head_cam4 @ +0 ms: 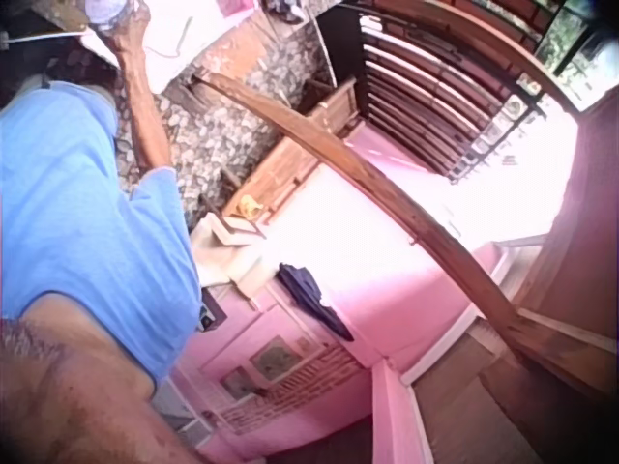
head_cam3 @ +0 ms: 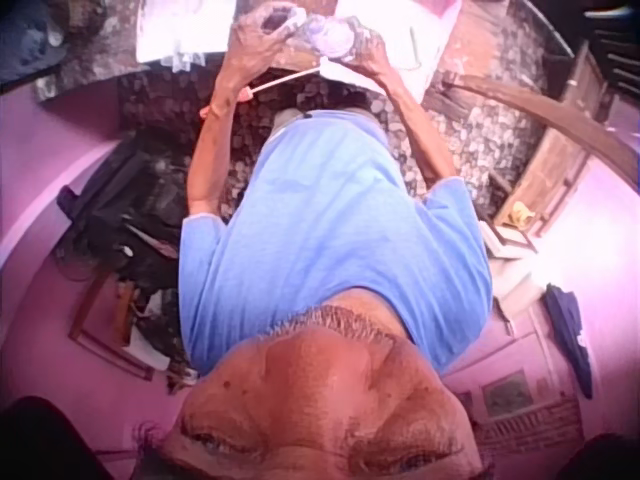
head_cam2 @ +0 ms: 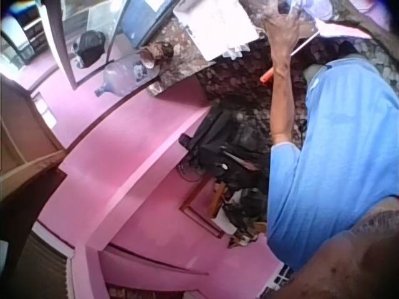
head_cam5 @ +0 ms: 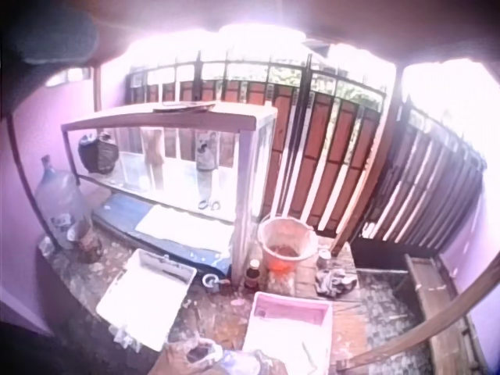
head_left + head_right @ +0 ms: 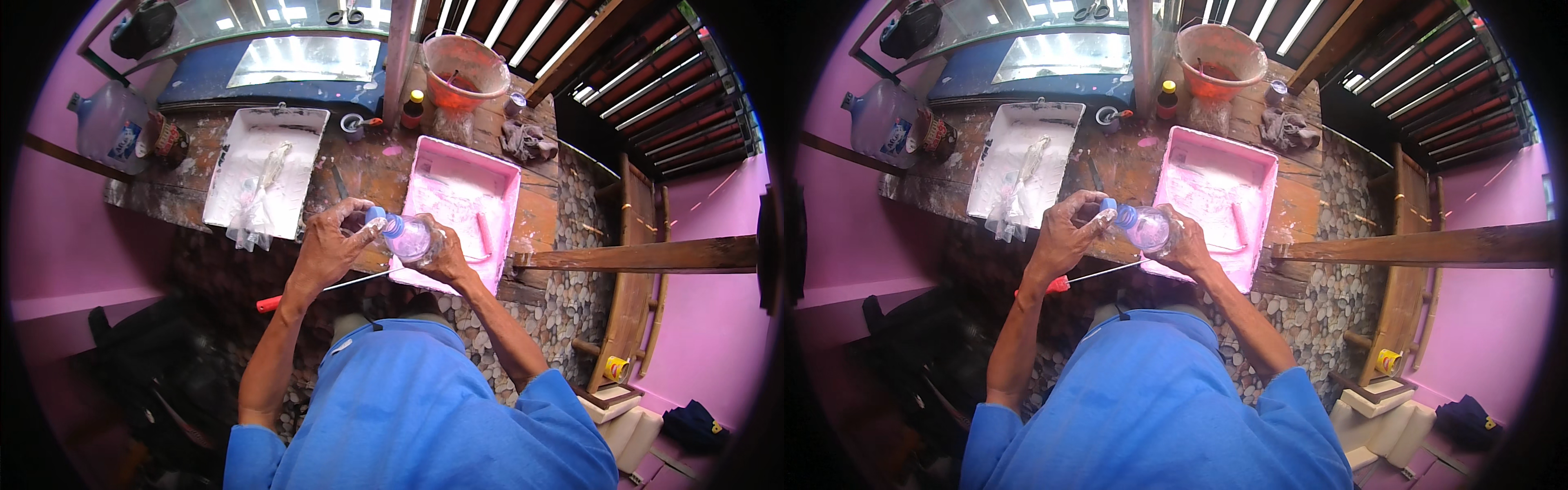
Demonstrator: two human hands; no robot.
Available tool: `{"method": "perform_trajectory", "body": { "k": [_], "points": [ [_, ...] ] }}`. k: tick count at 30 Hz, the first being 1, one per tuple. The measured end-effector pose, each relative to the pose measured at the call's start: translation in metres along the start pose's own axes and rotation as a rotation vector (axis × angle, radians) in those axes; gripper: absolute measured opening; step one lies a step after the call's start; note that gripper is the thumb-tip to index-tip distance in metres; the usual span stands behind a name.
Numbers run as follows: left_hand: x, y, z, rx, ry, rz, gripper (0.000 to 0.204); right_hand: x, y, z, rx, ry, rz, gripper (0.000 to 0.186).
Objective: The person pours a white powder from a plastic bag into a pink paint tray and then uses a paint roller to mix the contents. The person also handles a water bottle and a rag during the process.
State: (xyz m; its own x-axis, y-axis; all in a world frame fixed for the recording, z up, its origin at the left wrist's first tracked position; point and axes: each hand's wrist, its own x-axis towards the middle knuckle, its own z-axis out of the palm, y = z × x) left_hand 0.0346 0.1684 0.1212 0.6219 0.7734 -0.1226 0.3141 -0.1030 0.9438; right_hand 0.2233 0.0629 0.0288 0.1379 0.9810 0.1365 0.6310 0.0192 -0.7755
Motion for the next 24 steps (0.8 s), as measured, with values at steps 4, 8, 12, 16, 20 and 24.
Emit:
{"method": "perform_trajectory", "body": {
  "k": [4, 8, 12, 16, 20, 24],
  "points": [
    [-0.003, -0.005, -0.020, 0.097, -0.006, -0.011, 0.028, 0.010, -0.007, 0.032, 0.060, -0.014, -0.031, 0.061],
    [-0.003, 0.001, -0.040, 0.146, 0.036, -0.106, 0.028, 0.029, -0.016, 0.051, 0.112, -0.013, -0.034, 0.062],
    [0.008, 0.010, -0.050, 0.405, 0.116, -0.151, 0.029, 0.049, -0.028, 0.061, 0.063, 0.024, -0.009, 0.062],
    [0.030, 0.018, -0.050, 0.859, 0.210, -0.179, 0.029, 0.070, -0.019, 0.076, 0.104, 0.111, -0.052, 0.062],
    [0.056, -0.001, -0.062, 0.524, 0.008, 0.183, 0.026, 0.093, -0.003, 0.081, 0.188, 0.074, 0.027, 0.059],
    [0.088, -0.010, -0.064, 0.656, -0.188, 0.353, 0.037, 0.116, 0.026, 0.092, 0.108, 0.249, -0.178, 0.054]
  ]
}}
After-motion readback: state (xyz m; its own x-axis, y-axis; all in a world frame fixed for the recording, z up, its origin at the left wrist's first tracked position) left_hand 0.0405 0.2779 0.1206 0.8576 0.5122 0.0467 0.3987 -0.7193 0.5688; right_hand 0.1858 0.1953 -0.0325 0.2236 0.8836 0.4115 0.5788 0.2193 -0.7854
